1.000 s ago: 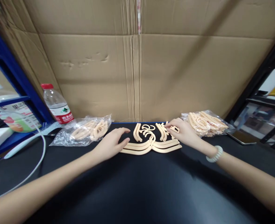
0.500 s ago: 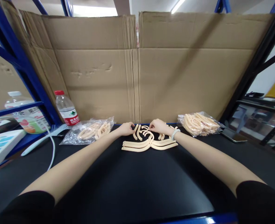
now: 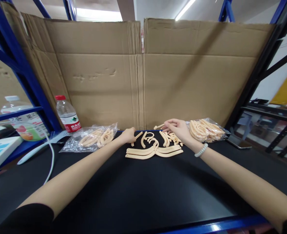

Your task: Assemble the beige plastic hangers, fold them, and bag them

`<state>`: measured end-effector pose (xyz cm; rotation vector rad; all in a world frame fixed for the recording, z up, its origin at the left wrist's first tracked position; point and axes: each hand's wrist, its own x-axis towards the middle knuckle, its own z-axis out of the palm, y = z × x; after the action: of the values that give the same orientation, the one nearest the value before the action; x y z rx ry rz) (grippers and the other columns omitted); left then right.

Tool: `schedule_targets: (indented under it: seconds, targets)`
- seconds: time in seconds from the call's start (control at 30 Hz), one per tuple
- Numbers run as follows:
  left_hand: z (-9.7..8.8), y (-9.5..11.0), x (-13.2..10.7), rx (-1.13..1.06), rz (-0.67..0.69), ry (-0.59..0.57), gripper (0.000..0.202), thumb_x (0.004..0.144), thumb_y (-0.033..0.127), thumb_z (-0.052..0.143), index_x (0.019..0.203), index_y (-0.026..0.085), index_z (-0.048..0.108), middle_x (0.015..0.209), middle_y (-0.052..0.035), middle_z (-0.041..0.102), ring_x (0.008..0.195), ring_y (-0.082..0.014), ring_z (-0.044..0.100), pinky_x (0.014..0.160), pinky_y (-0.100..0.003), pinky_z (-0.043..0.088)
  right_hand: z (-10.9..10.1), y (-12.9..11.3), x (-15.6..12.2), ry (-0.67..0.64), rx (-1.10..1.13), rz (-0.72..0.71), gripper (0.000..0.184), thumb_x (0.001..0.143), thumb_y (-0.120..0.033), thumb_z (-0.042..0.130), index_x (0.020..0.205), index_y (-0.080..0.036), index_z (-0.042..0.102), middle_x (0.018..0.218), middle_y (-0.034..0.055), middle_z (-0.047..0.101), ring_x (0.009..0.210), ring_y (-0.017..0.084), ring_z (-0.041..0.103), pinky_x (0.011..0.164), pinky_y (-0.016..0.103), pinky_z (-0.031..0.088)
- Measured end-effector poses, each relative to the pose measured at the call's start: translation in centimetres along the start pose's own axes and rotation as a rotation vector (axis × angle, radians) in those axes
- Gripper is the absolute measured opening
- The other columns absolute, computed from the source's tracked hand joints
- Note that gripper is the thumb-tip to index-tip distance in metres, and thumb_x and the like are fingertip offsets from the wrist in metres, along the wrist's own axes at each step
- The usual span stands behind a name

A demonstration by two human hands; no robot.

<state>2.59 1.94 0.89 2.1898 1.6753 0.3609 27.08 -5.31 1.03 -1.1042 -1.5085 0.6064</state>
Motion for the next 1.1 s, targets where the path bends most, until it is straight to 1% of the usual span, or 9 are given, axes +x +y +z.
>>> schedule_targets:
  seconds: [0.13,0.27,0.33,0.4,0.5,0.6,0.77,0.93,1.1]
  targets:
    - [-2.1,-0.2,-1.1,-0.210,0.029,0.039,0.029,0.092,0.027,0.060,0.118,0.014,0.057,0.111,-0.0087,0.063,0.094,-0.0213,0.064,0.082,-0.041,0.054,-1.1,-1.6,-3.2,0.036,0.114,0.037,0.035,0.076,-0.048,0.070,0.083,-0.015,0.062,0.073,0.0087,0.072,0.069,0.020,0.071,0.058,0.026,0.057]
    - [-3.0,0.8,-4.1,-0.518,0.162,0.032,0.035,0.088,0.020,0.057,0.122,0.011,0.052,0.103,-0.0086,0.068,0.092,-0.0186,0.068,0.082,-0.032,0.054,-0.9,-2.1,-5.4,-0.009,0.243,0.097,0.032,0.068,-0.039,0.080,0.082,-0.016,0.061,0.068,0.0033,0.069,0.064,0.016,0.069,0.051,0.021,0.053]
    - [-2.4,1.4,-6.2,-0.640,0.225,0.011,0.031,0.089,0.026,0.056,0.117,0.013,0.054,0.109,-0.0086,0.067,0.094,-0.0174,0.067,0.084,-0.030,0.054,-0.4,-2.1,-6.1,-0.053,0.295,0.144,0.032,0.067,-0.036,0.081,0.083,-0.017,0.061,0.070,0.0021,0.068,0.064,0.015,0.068,0.051,0.021,0.053]
    - [-1.2,1.8,-8.5,-0.732,0.267,-0.041,0.026,0.086,0.034,0.061,0.101,0.014,0.056,0.103,-0.0084,0.069,0.090,-0.0179,0.068,0.081,-0.030,0.056,0.2,-2.0,-6.7,-0.095,0.327,0.182,0.032,0.067,-0.033,0.082,0.085,-0.016,0.061,0.073,0.0011,0.066,0.064,0.015,0.068,0.052,0.022,0.054]
    - [1.2,2.1,-11.7,-0.992,0.327,-0.342,0.036,0.084,0.049,0.063,0.092,0.017,0.048,0.088,-0.0083,0.071,0.071,-0.0179,0.070,0.064,-0.030,0.057,1.0,-1.8,-7.5,-0.159,0.353,0.209,0.031,0.069,-0.031,0.081,0.087,-0.017,0.060,0.074,0.0003,0.064,0.066,0.015,0.068,0.053,0.022,0.055]
    - [3.4,2.0,-13.7,-1.103,0.284,-0.375,0.040,0.085,0.054,0.061,0.093,0.018,0.045,0.088,-0.0087,0.072,0.063,-0.0158,0.068,0.060,-0.029,0.056,1.6,-1.5,-8.5,-0.211,0.370,0.217,0.030,0.073,-0.031,0.078,0.091,-0.018,0.057,0.075,0.0001,0.063,0.067,0.015,0.067,0.053,0.022,0.056]
    - [5.1,1.7,-14.1,-1.194,0.205,-0.313,0.036,0.078,0.039,0.074,0.088,0.018,0.046,0.090,-0.0055,0.071,0.082,-0.0178,0.069,0.076,-0.031,0.055,2.4,-1.3,-10.0,-0.213,0.433,0.149,0.025,0.082,-0.028,0.070,0.101,-0.020,0.056,0.083,-0.0002,0.058,0.071,0.014,0.065,0.059,0.025,0.058]
    - [5.4,1.2,-13.6,-1.114,0.217,-0.217,0.023,0.073,0.023,0.077,0.084,0.017,0.057,0.086,-0.0012,0.066,0.081,-0.0156,0.065,0.078,-0.030,0.054,2.6,-1.4,-10.5,-0.206,0.396,0.104,0.041,0.085,-0.023,0.067,0.123,-0.026,0.053,0.083,-0.0009,0.059,0.070,0.012,0.062,0.067,0.027,0.058]
    - [5.4,1.0,-13.7,-1.015,0.270,-0.174,0.017,0.071,0.021,0.075,0.085,0.018,0.066,0.081,-0.0006,0.065,0.077,-0.0165,0.064,0.072,-0.028,0.054,2.3,-1.4,-10.6,-0.271,0.333,0.204,0.008,0.084,-0.027,0.068,0.088,-0.020,0.068,0.086,0.0023,0.064,0.069,0.011,0.063,0.069,0.026,0.056]
